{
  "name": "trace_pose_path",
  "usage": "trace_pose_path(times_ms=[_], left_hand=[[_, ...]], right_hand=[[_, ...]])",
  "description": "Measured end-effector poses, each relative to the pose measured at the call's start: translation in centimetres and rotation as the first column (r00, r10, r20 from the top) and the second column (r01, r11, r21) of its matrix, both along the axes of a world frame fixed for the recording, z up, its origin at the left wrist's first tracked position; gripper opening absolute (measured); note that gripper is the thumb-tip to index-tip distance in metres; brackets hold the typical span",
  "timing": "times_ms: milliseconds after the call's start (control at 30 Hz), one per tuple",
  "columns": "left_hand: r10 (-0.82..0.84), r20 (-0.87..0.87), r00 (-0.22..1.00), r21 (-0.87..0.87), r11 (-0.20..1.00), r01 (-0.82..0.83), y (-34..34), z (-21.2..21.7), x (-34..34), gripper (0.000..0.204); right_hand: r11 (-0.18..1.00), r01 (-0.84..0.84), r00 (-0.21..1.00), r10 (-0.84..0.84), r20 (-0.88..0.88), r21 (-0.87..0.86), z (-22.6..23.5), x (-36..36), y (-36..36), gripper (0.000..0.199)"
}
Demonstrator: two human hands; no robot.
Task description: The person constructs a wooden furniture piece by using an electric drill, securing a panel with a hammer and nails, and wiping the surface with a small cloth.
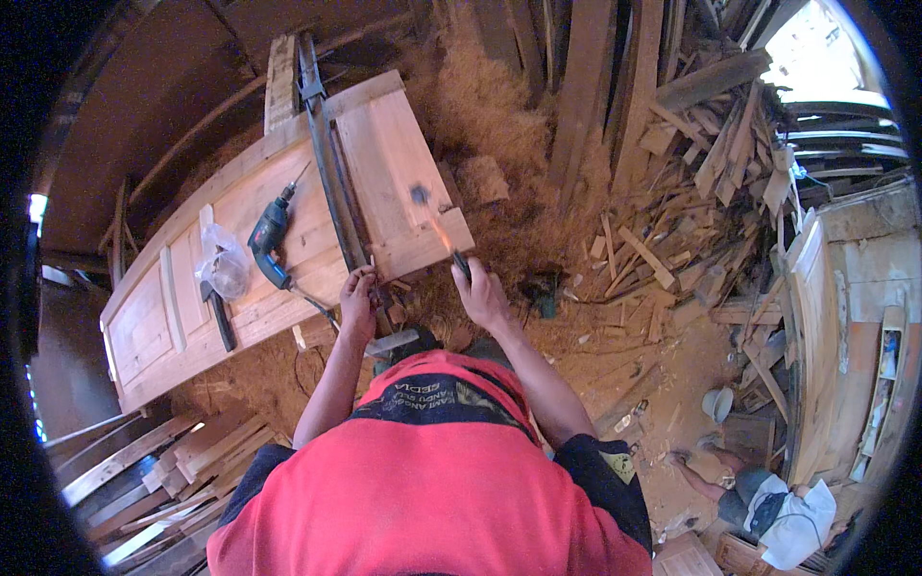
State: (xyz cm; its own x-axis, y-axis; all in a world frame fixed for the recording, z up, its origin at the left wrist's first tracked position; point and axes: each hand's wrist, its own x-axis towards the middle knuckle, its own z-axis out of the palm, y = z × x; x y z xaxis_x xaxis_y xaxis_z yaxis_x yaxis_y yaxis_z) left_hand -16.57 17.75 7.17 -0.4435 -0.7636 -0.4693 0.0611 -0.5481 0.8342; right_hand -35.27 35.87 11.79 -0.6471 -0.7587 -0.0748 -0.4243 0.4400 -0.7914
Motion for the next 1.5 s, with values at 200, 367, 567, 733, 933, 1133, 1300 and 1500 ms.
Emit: trace_pose_path(times_ms=[200,367,567,733,933,1133,1300,1500], left_hand=[[0.046,0.008,0.999,0.103,0.994,-0.047,0.5,0.6,0.9,0.025],[0.042,0.063,0.997,0.11,0.993,-0.049,0.2,0.7,1.0,0.03],[0.018,0.153,0.988,-0.048,0.999,-0.011,0.7,-0.1,1.9,0.027],[-0.026,0.128,0.991,0.001,1.0,0.026,0.5,-0.6,2.6,0.023],[0.014,0.126,0.992,-0.013,1.0,-0.012,-0.7,-1.5,2.1,0.016],[-0.025,0.158,0.987,-0.036,0.999,0.031,-1.1,-0.7,1.6,0.015],[-0.025,0.187,0.982,-0.031,0.999,0.031,-1.0,-0.1,1.6,0.016],[-0.036,0.239,0.97,-0.006,0.999,0.039,-0.5,-0.5,1.9,0.016]], right_hand=[[0.574,-0.012,1.0,0.019,-0.001,-0.819,2.1,0.4,-1.3,0.031],[0.944,-0.064,0.998,0.06,0.024,0.324,-0.5,0.7,-0.6,0.032],[0.885,-0.034,0.993,-0.022,-0.114,-0.464,-0.4,1.1,-0.1,0.027],[0.965,0.035,0.998,-0.02,-0.059,0.262,-1.2,1.3,0.6,0.036],[0.989,0.087,0.996,-0.088,-0.008,-0.119,-1.2,0.3,0.6,0.032],[0.962,-0.014,0.975,-0.047,-0.218,-0.272,-2.6,0.7,-0.5,0.034],[0.999,0.023,0.997,-0.019,-0.074,0.046,-1.7,-0.7,0.0,0.035],[0.774,0.06,0.981,-0.164,-0.108,-0.631,-1.4,0.8,-0.4,0.029]])
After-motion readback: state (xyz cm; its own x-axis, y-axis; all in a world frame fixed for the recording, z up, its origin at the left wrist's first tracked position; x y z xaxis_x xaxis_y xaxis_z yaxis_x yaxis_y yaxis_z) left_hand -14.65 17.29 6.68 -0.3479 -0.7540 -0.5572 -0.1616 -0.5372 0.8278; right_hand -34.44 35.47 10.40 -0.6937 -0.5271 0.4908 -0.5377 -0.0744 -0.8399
